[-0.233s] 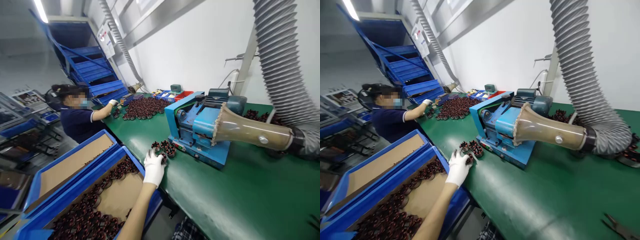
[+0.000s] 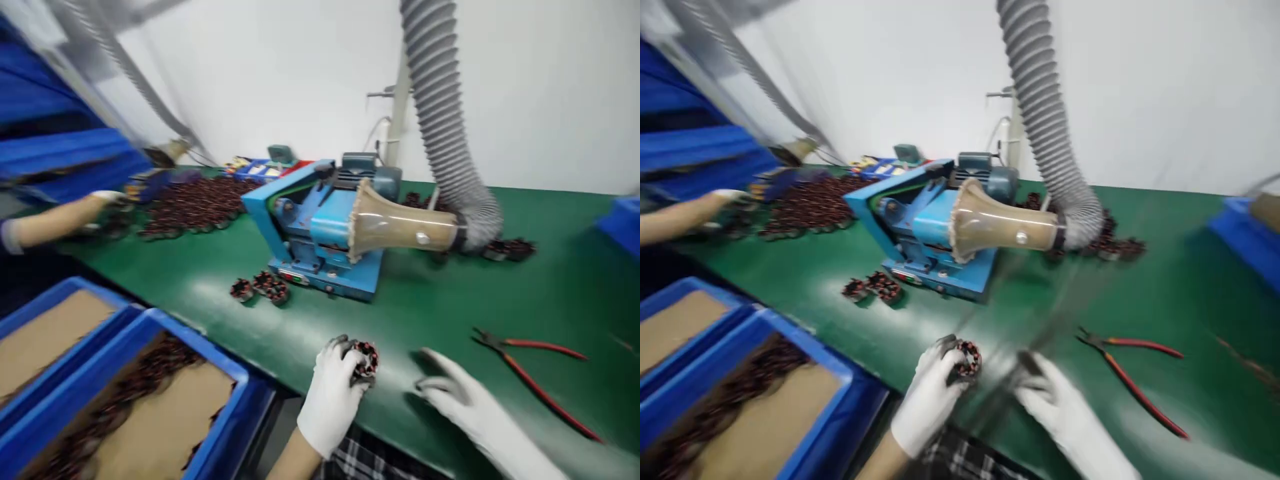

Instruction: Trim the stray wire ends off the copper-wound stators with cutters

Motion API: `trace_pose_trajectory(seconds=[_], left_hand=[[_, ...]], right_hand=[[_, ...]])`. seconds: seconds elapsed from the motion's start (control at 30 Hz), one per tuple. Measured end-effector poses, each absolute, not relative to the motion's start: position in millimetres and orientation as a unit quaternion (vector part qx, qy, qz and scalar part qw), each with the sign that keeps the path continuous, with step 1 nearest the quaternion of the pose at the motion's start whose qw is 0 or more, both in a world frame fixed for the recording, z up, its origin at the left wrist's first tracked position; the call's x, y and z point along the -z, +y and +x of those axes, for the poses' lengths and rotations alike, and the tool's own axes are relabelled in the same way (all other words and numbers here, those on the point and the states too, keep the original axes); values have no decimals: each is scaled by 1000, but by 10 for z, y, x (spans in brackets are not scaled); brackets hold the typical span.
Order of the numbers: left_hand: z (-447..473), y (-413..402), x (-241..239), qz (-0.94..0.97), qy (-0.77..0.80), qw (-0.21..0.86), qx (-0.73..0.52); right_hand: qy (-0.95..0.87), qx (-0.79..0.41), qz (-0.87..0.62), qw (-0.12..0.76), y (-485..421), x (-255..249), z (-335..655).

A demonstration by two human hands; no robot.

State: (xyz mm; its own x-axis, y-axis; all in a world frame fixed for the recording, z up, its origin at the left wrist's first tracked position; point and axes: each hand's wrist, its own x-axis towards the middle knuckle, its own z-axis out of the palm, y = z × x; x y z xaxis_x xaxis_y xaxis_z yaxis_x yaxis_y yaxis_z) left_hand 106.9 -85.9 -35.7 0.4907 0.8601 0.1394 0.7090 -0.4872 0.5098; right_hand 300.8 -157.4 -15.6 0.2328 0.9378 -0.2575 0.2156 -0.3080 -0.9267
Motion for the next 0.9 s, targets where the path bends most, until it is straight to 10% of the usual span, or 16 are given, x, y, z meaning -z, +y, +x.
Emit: trace_pose_trajectory(seconds=[0.6,0.9], left_hand=[[1517,-982,284,899,317,242,-180],[1403,-957,138,896,310,269,-168]], right_hand=[[-122,-362,-534,754,-1714,23,3117],[-652,-268,-697,131,-1796,-117,2957]])
